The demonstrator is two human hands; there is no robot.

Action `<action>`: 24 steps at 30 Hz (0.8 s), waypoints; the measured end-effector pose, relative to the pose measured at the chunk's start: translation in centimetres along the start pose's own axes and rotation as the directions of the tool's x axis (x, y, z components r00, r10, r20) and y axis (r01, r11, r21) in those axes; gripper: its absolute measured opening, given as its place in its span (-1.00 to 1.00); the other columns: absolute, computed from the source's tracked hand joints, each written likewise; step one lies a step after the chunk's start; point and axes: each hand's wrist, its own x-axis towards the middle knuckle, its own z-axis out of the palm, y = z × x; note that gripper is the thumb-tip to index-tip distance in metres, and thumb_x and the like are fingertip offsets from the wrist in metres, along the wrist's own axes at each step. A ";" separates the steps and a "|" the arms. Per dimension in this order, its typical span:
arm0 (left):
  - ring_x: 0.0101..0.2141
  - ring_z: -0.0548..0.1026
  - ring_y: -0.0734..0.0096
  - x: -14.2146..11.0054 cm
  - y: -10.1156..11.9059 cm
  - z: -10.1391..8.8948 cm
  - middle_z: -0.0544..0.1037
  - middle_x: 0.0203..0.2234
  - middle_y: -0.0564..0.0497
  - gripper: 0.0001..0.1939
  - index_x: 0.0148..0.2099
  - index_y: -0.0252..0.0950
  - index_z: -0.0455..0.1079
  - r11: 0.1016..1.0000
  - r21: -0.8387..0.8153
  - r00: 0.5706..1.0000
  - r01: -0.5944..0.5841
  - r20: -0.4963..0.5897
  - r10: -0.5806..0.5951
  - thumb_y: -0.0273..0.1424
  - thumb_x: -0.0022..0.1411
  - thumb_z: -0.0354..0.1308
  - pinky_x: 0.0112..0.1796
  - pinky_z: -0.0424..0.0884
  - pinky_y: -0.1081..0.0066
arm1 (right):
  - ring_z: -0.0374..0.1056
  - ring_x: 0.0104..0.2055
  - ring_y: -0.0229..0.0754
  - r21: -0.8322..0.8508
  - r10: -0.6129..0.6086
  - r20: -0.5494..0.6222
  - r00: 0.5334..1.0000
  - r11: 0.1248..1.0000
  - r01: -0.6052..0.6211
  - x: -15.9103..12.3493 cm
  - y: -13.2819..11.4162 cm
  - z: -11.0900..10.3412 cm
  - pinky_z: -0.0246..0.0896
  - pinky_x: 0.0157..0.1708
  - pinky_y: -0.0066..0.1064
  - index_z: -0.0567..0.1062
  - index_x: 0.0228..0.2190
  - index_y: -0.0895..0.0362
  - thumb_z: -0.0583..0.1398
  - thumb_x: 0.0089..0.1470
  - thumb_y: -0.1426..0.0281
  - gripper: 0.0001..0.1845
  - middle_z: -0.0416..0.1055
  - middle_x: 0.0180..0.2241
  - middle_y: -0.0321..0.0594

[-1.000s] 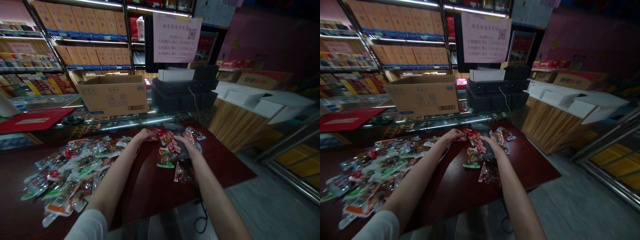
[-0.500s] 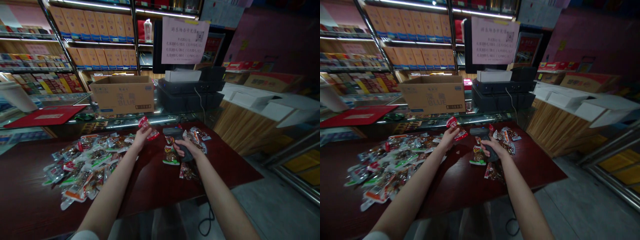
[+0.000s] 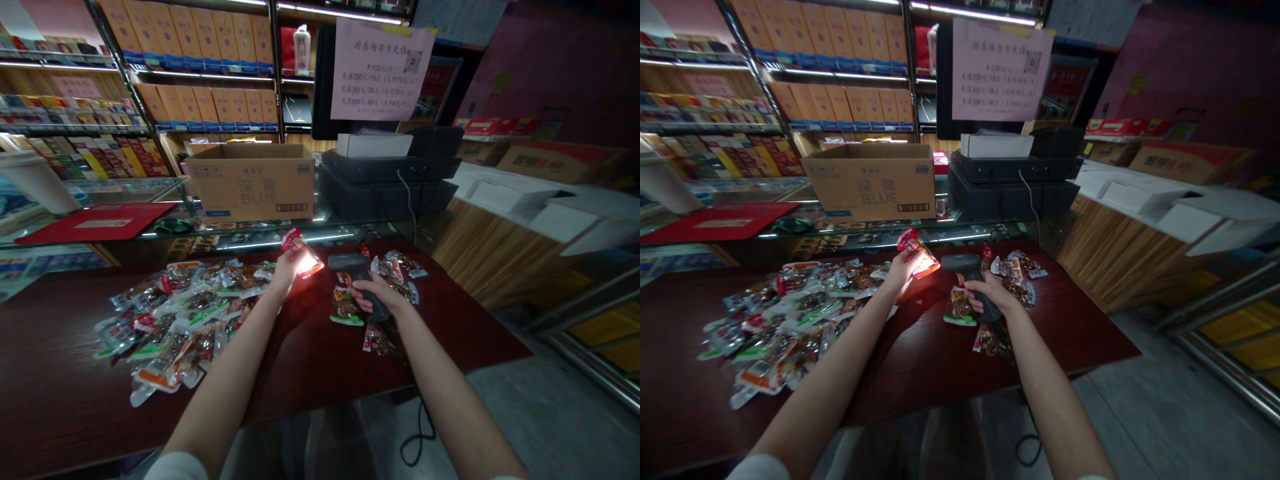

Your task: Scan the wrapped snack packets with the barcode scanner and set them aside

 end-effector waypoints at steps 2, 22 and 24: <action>-0.31 0.59 0.30 0.2 -0.3 -0.1 0.62 -0.34 -0.08 -0.53 -0.20 -0.38 0.49 1.000 0.011 1.000 -0.009 -0.001 0.009 -0.18 -0.11 0.44 -0.09 0.45 0.21 | 0.06 -0.77 -0.46 -0.013 -0.004 -0.001 1.000 1.000 0.004 0.1 0.2 -0.2 -0.02 -0.80 -0.57 0.24 -0.48 0.12 0.31 -0.04 0.24 -0.65 0.24 -0.65 -0.46; -0.06 0.50 -0.18 -2.0 5.5 -1.2 0.54 -0.16 -0.47 -0.53 0.01 -0.53 0.28 -0.180 0.980 0.994 0.085 -0.097 -0.057 -0.24 0.20 0.06 -0.13 0.34 0.16 | 0.20 -0.72 -0.32 -0.059 -0.195 -0.352 0.915 0.981 0.186 -2.2 -1.4 -2.8 0.09 -0.72 -0.48 0.38 -0.39 0.13 0.30 -0.12 0.17 -0.66 0.38 -0.65 -0.36; -0.04 0.47 -0.21 -2.3 5.6 -1.2 0.54 -0.16 -0.47 -0.52 -0.02 -0.52 0.34 -0.293 0.956 0.994 0.033 -0.062 -0.088 -0.19 0.18 0.06 -0.10 0.31 0.13 | 0.30 -0.64 -0.27 -0.141 -0.259 -0.493 0.831 0.966 0.217 -3.4 -1.0 -4.0 0.19 -0.61 -0.44 0.43 -0.42 0.15 0.31 -0.16 0.16 -0.66 0.45 -0.61 -0.28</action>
